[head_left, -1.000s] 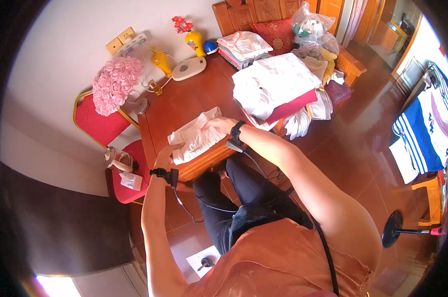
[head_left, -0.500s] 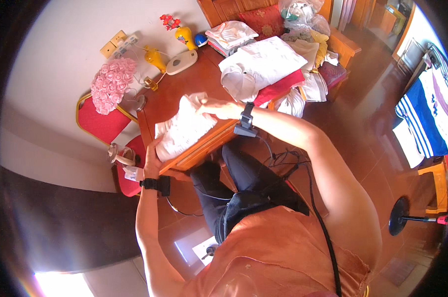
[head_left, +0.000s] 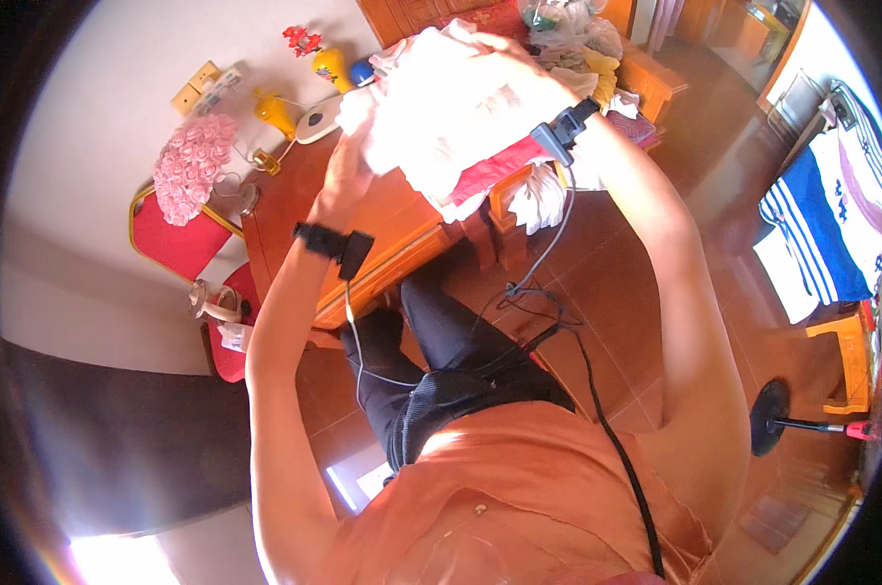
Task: The person folds white shorts and a light-colored top by hand on a wooden table, then places them onto a stack of folded garments.
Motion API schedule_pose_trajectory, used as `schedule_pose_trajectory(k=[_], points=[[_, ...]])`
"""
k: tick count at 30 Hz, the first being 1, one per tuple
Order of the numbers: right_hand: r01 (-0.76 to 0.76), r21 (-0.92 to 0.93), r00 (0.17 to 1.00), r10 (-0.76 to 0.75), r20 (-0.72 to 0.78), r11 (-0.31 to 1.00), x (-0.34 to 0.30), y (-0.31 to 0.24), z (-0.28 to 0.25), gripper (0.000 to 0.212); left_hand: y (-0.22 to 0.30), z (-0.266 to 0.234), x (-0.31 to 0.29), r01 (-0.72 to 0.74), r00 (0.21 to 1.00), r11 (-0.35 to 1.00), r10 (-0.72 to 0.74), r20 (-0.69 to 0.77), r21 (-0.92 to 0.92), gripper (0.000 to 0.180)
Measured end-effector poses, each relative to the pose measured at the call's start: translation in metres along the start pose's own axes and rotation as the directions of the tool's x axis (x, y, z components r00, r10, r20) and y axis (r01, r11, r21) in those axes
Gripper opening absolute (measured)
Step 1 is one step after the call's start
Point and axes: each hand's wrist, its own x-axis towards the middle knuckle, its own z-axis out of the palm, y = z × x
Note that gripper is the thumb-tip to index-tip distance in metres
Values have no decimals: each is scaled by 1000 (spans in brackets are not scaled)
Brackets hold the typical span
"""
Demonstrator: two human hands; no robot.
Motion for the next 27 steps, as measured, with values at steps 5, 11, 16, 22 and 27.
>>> schedule_pose_trajectory(k=[5, 11, 16, 22, 27], points=[[-291, -37, 912, 265, -312, 956, -5, 30, -45, 38, -47, 15, 56, 49, 983, 963, 1, -185, 265, 42], [-339, 82, 860, 343, -377, 937, -46, 109, -45, 32, -84, 5, 63, 336, 916, 875, -218, -337, 347, 46], [-482, -572, 819, 110, -563, 664, -33, 111, -40, 39, -82, 18, 67, 354, 828, 631, 131, -545, 690, 57], [-76, -946, 929, -322, -181, 314, -20, 70, -15, 44, -76, 35, 97, -337, 758, -88, 566, 325, 937, 31], [-71, -951, 980, -155, -123, 300, -16, 87, -2, 39, -108, 52, 142, -416, 859, -341, 158, 488, 843, 49]])
